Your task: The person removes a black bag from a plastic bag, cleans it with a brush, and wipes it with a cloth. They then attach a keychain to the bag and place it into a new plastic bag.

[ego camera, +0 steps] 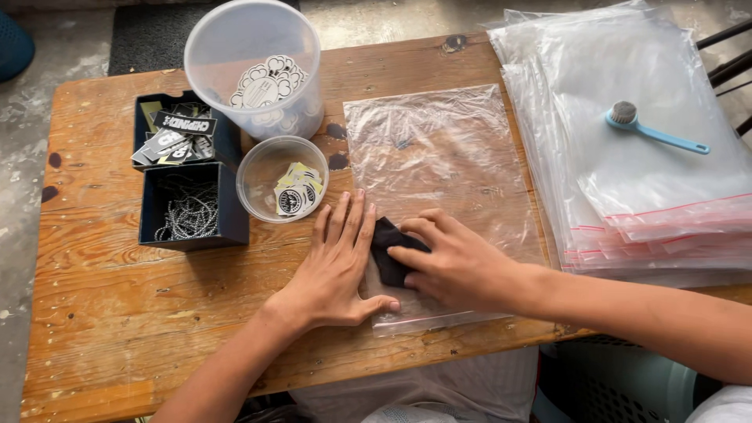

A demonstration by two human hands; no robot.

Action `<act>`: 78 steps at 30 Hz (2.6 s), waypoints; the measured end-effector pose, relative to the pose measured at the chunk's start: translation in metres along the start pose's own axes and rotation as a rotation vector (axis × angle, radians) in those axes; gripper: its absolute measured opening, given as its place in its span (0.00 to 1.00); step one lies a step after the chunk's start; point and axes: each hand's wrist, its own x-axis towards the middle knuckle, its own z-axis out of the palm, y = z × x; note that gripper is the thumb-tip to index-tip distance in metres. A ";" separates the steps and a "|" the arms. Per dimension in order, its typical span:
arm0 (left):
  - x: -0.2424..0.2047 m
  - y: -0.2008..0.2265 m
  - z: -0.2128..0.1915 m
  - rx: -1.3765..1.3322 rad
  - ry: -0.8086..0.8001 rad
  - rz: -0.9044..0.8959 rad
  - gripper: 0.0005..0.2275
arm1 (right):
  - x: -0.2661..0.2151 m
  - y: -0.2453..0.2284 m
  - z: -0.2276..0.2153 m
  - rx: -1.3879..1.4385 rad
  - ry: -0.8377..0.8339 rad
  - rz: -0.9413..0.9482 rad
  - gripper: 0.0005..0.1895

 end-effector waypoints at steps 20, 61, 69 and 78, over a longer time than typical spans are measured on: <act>0.005 0.003 -0.014 -0.029 0.005 0.102 0.52 | 0.031 0.139 -0.032 -0.432 -0.071 0.635 0.15; 0.005 0.001 -0.008 0.006 -0.052 0.105 0.52 | -0.072 -0.019 -0.013 -0.024 -0.484 0.853 0.53; 0.004 0.000 -0.008 -0.001 -0.016 0.116 0.49 | -0.092 -0.096 -0.013 0.006 -0.282 0.256 0.53; 0.009 0.000 -0.016 -0.091 -0.055 0.181 0.41 | -0.137 -0.069 -0.015 -0.343 -0.008 0.431 0.30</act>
